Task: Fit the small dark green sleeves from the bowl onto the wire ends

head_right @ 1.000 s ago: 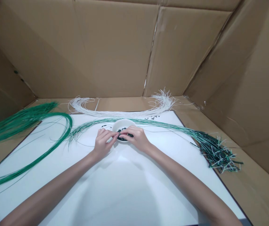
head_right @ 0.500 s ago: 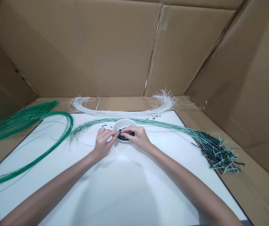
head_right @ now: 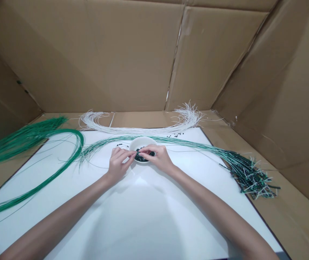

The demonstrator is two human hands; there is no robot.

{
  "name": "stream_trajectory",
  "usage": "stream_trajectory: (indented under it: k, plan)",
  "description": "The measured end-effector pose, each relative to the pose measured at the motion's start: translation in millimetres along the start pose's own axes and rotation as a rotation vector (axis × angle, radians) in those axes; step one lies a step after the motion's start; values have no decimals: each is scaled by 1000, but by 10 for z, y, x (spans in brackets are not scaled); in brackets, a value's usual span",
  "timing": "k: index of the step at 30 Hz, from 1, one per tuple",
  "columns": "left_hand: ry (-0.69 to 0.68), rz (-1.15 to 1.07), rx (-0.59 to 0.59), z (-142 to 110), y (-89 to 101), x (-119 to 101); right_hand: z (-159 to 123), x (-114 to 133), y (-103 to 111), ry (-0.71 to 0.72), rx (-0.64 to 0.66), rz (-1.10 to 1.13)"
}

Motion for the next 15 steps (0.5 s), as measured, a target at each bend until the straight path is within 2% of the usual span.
stream_trajectory:
  k: [7, 15]
  plan:
    - [-33, 29, 17, 2, -2, -4, 4, 34, 2, 136, -19, -67]
    - [-40, 26, 9, 6, -5, -12, 0, 45, 13, 107, 0, -55]
Point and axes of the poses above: each hand's wrist, its own z-axis towards the middle knuckle, its own y-axis out of the back of the hand, x = y × z, the point moved 1 cm from there along z, towards the middle knuckle, and after that the axes turned 10 degrees about -y, right-handed, at the moved point
